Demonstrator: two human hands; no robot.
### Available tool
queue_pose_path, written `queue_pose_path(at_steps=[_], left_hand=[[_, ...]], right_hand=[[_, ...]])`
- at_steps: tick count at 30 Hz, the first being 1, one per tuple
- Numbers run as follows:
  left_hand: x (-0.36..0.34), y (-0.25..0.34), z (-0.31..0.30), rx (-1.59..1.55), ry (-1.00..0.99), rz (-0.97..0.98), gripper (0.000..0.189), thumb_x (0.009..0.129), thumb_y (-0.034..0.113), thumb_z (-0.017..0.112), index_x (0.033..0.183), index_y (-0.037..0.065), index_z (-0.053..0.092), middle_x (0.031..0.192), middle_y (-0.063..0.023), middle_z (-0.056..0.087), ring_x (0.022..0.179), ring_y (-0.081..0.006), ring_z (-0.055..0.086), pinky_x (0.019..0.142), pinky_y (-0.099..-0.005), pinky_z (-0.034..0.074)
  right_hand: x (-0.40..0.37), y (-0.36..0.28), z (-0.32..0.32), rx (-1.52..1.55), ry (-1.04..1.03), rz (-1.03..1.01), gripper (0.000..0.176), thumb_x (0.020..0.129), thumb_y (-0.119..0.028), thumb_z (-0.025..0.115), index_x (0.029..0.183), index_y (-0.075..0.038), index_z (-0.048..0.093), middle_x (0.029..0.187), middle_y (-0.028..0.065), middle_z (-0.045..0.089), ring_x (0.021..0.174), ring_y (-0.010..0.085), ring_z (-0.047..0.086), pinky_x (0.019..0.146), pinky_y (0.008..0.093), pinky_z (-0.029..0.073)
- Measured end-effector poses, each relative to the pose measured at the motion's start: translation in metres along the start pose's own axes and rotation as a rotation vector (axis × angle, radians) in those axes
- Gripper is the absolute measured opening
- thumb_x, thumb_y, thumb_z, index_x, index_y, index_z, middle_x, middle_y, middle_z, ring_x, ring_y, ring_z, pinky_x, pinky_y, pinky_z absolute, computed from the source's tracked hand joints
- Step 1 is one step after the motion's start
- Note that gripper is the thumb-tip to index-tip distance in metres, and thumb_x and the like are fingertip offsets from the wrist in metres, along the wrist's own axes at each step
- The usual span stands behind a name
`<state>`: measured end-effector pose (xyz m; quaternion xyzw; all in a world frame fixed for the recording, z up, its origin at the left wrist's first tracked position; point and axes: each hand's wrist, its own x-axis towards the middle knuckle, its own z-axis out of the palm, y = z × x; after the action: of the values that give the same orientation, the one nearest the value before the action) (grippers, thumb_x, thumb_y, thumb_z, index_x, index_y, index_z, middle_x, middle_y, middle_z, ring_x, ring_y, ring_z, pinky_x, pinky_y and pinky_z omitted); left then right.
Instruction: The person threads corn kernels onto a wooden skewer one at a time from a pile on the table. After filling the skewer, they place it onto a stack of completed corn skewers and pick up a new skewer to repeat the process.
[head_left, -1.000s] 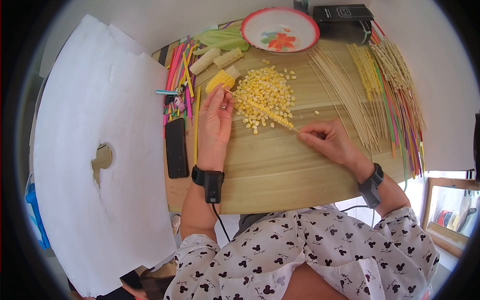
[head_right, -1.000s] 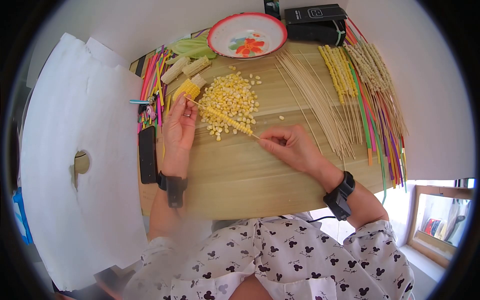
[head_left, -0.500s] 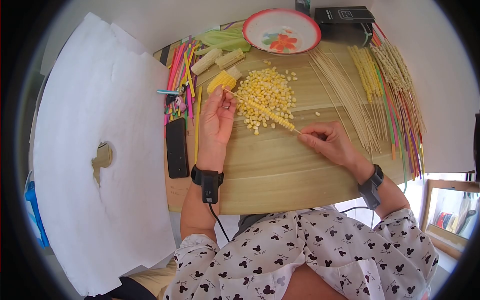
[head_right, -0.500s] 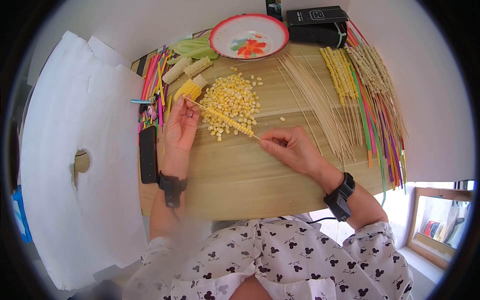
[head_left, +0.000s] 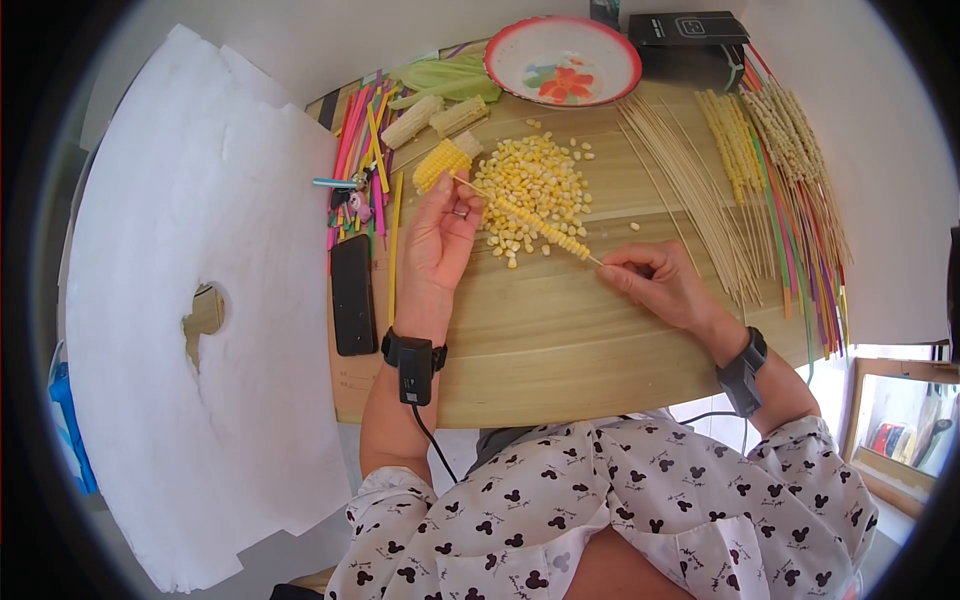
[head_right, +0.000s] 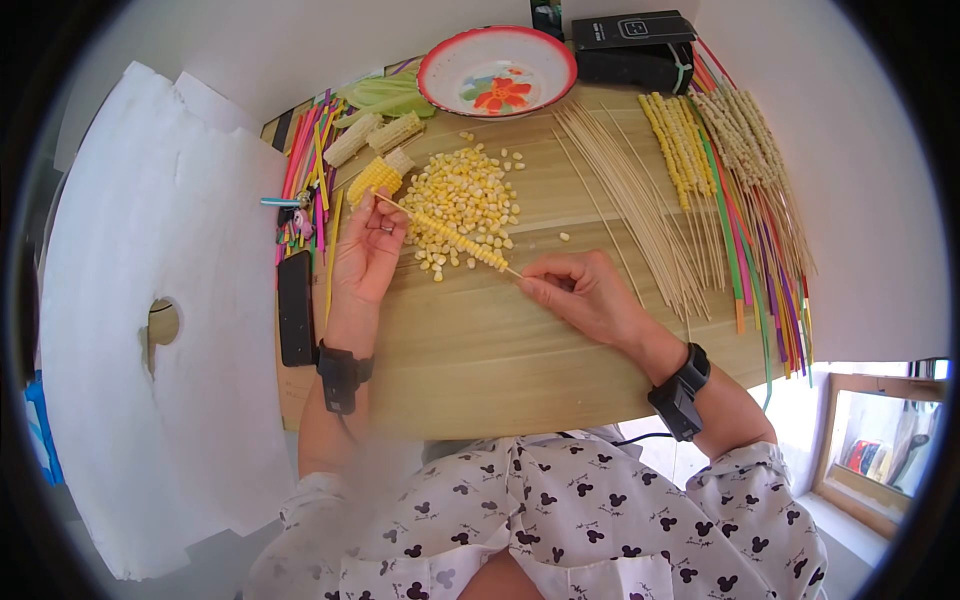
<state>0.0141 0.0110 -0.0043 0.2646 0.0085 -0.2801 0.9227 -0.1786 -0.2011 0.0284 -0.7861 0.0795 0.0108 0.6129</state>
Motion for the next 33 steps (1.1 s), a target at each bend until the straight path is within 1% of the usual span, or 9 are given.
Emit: queue_pose_path(at_steps=[9, 12, 15, 17, 23, 27, 30, 32, 33], left_hand=[[-0.001, -0.008, 0.001, 0.063, -0.003, -0.089, 0.023, 0.088, 0.009, 0.061, 0.107, -0.002, 0.054, 0.100, -0.0091, 0.059, 0.081, -0.0130, 0.055, 0.075, -0.0272, 0.048], [-0.005, -0.010, 0.007, 0.088, -0.002, -0.068, 0.021, 0.087, 0.009, 0.062, 0.105, -0.001, 0.055, 0.097, -0.0076, 0.059, 0.080, -0.0125, 0.054, 0.075, -0.0268, 0.048], [-0.008, -0.017, 0.007, 0.165, -0.077, -0.132, 0.017, 0.087, 0.007, 0.061, 0.103, 0.001, 0.057, 0.092, -0.0055, 0.059, 0.080, -0.0124, 0.053, 0.073, -0.0262, 0.047], [-0.008, -0.022, 0.005, 0.164, -0.129, -0.107, 0.018, 0.086, 0.004, 0.062, 0.104, 0.001, 0.061, 0.085, -0.0042, 0.058, 0.079, -0.0137, 0.054, 0.071, -0.0278, 0.047], [-0.008, -0.022, 0.002, 0.222, -0.151, -0.086, 0.013, 0.088, 0.005, 0.059, 0.101, 0.002, 0.060, 0.087, -0.0032, 0.059, 0.079, -0.0130, 0.054, 0.071, -0.0263, 0.047], [-0.010, -0.022, 0.007, 0.263, -0.125, -0.067, 0.014, 0.088, 0.006, 0.060, 0.101, 0.002, 0.061, 0.087, -0.0036, 0.060, 0.078, -0.0131, 0.055, 0.072, -0.0262, 0.047], [-0.014, -0.023, 0.019, 0.354, -0.053, -0.007, 0.017, 0.087, 0.006, 0.061, 0.103, 0.001, 0.062, 0.088, -0.0040, 0.061, 0.077, -0.0126, 0.056, 0.072, -0.0262, 0.048], [-0.017, -0.024, 0.026, 0.598, -0.044, 0.081, 0.015, 0.086, 0.006, 0.063, 0.100, 0.000, 0.064, 0.086, -0.0041, 0.062, 0.074, -0.0094, 0.055, 0.070, -0.0232, 0.047], [-0.019, -0.025, 0.026, 0.598, -0.044, 0.075, 0.015, 0.086, 0.006, 0.063, 0.100, 0.000, 0.064, 0.086, -0.0041, 0.062, 0.074, -0.0094, 0.055, 0.070, -0.0232, 0.047]], right_hand=[[-0.001, -0.001, -0.001, -0.005, 0.032, 0.018, 0.017, 0.088, -0.016, 0.064, 0.092, 0.000, 0.066, 0.060, -0.0069, 0.046, 0.056, 0.0011, 0.036, 0.047, 0.0207, 0.031], [0.000, -0.001, -0.001, -0.009, 0.045, 0.004, 0.017, 0.088, -0.016, 0.064, 0.092, 0.000, 0.066, 0.060, -0.0068, 0.046, 0.056, 0.0009, 0.036, 0.047, 0.0205, 0.031], [0.000, 0.000, -0.001, 0.003, 0.054, -0.001, 0.017, 0.088, -0.016, 0.064, 0.091, 0.000, 0.066, 0.060, -0.0069, 0.046, 0.056, 0.0009, 0.036, 0.047, 0.0204, 0.031], [-0.001, 0.002, -0.002, 0.018, 0.062, 0.004, 0.017, 0.088, -0.016, 0.064, 0.091, 0.000, 0.066, 0.060, -0.0070, 0.046, 0.056, 0.0009, 0.036, 0.047, 0.0205, 0.030], [0.000, 0.002, 0.000, -0.003, 0.069, -0.022, 0.017, 0.088, -0.016, 0.064, 0.090, 0.000, 0.065, 0.061, -0.0073, 0.046, 0.056, 0.0009, 0.035, 0.047, 0.0211, 0.030], [-0.001, -0.004, -0.002, 0.044, 0.039, 0.039, 0.016, 0.089, -0.016, 0.062, 0.087, 0.000, 0.064, 0.063, -0.0085, 0.046, 0.057, -0.0001, 0.036, 0.048, 0.0195, 0.030], [0.002, 0.002, -0.004, 0.136, 0.047, 0.024, 0.016, 0.090, -0.016, 0.061, 0.086, -0.001, 0.062, 0.063, -0.0091, 0.047, 0.057, -0.0008, 0.036, 0.048, 0.0184, 0.029], [0.004, 0.005, -0.007, 0.185, 0.065, 0.001, 0.016, 0.090, -0.016, 0.060, 0.085, -0.001, 0.061, 0.064, -0.0092, 0.047, 0.057, -0.0011, 0.036, 0.048, 0.0180, 0.029], [0.005, 0.004, -0.010, 0.178, 0.081, -0.003, 0.016, 0.090, -0.016, 0.060, 0.085, -0.001, 0.061, 0.064, -0.0091, 0.048, 0.058, -0.0012, 0.036, 0.048, 0.0180, 0.029]])
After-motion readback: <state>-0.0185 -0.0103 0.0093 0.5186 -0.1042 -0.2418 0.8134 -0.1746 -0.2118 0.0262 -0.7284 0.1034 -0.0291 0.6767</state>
